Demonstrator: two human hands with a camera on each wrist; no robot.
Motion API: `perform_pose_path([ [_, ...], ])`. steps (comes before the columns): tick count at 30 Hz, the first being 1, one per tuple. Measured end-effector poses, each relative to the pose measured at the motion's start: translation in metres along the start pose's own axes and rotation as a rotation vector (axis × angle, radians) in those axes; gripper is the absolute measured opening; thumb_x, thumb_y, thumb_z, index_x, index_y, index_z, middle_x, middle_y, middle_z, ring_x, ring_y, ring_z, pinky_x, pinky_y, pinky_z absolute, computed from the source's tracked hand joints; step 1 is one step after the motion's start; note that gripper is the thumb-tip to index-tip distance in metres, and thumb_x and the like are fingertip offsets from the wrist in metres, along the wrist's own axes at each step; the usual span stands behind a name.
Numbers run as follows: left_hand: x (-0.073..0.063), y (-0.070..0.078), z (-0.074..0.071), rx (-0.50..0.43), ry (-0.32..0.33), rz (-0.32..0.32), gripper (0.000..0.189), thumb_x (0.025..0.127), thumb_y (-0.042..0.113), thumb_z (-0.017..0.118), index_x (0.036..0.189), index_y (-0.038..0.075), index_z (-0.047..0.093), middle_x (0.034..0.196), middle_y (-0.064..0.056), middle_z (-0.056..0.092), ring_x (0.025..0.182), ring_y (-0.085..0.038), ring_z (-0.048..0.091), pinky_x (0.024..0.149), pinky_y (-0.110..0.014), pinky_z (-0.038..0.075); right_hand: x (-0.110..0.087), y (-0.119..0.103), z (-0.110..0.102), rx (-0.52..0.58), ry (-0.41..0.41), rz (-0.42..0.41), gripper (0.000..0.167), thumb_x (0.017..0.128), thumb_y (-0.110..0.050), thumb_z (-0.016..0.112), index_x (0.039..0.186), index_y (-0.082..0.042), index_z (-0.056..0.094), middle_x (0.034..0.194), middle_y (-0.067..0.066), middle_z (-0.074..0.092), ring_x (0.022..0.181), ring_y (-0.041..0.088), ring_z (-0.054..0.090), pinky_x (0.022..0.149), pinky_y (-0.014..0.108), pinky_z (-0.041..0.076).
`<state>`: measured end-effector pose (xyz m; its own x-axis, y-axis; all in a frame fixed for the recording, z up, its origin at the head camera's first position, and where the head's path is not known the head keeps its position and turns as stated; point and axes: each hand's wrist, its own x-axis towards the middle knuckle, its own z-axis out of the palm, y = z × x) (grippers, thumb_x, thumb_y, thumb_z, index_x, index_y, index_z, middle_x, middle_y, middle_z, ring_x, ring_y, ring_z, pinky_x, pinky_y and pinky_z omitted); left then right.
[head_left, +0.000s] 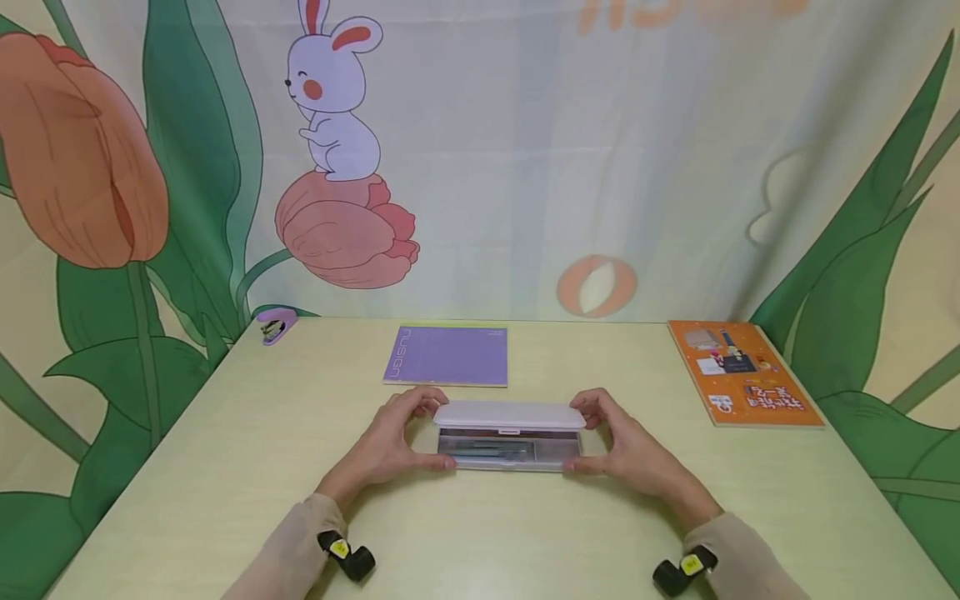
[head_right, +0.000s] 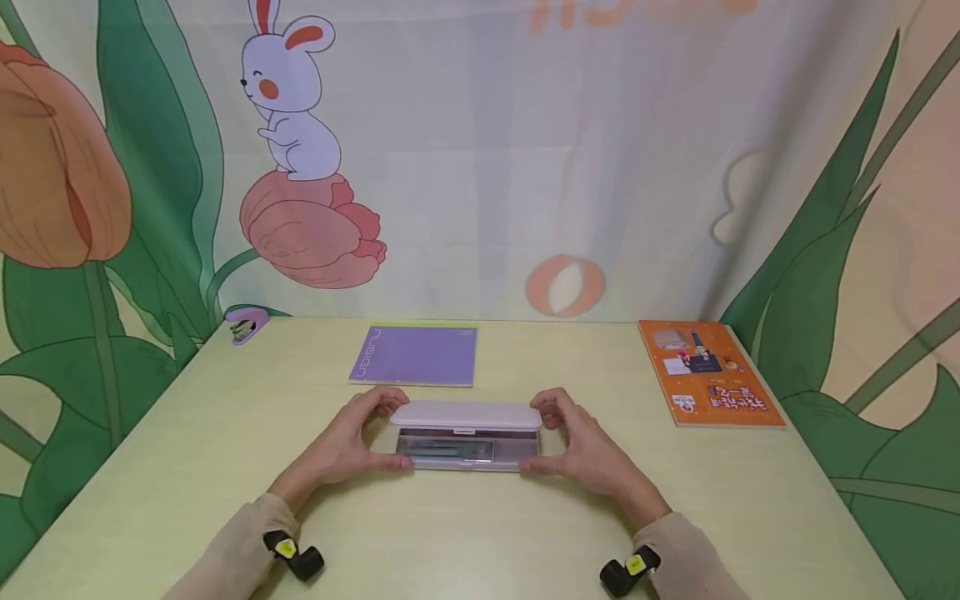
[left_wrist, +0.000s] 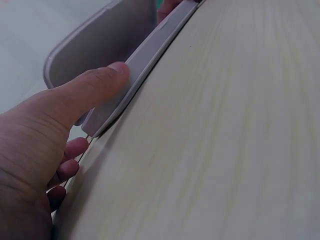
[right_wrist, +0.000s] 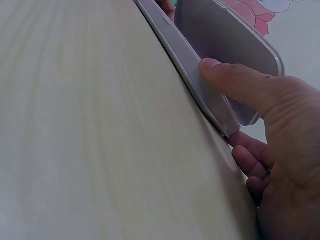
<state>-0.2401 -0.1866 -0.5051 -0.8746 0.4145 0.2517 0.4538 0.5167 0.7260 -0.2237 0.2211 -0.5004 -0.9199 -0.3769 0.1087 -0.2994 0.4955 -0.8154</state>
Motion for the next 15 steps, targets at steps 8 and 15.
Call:
perform_pose_path([
  [8, -0.0020, -0.0018, 0.0012, 0.004, -0.007, 0.066, 0.071, 0.075, 0.036, 0.106, 0.133, 0.028, 0.066, 0.138, 0.009, 0.068, 0.127, -0.026, 0.061, 0.114, -0.056, 0.044, 0.0003, -0.0016, -0.0002, 0.010, -0.028, -0.017, 0.066, 0.083, -0.029, 0.102, 0.136, -0.028, 0.063, 0.145, -0.003, 0.062, 0.129, 0.029, 0.056, 0.121, 0.063, 0.035],
  [15, -0.0030, -0.0020, 0.0008, 0.045, -0.010, 0.061, 0.068, 0.078, 0.042, 0.103, 0.133, 0.030, 0.065, 0.136, 0.011, 0.068, 0.124, -0.025, 0.061, 0.115, -0.056, 0.039, -0.0018, -0.0034, -0.0010, -0.015, -0.026, -0.042, 0.061, 0.083, -0.032, 0.101, 0.132, -0.030, 0.065, 0.143, -0.004, 0.065, 0.126, 0.028, 0.056, 0.121, 0.066, 0.034],
])
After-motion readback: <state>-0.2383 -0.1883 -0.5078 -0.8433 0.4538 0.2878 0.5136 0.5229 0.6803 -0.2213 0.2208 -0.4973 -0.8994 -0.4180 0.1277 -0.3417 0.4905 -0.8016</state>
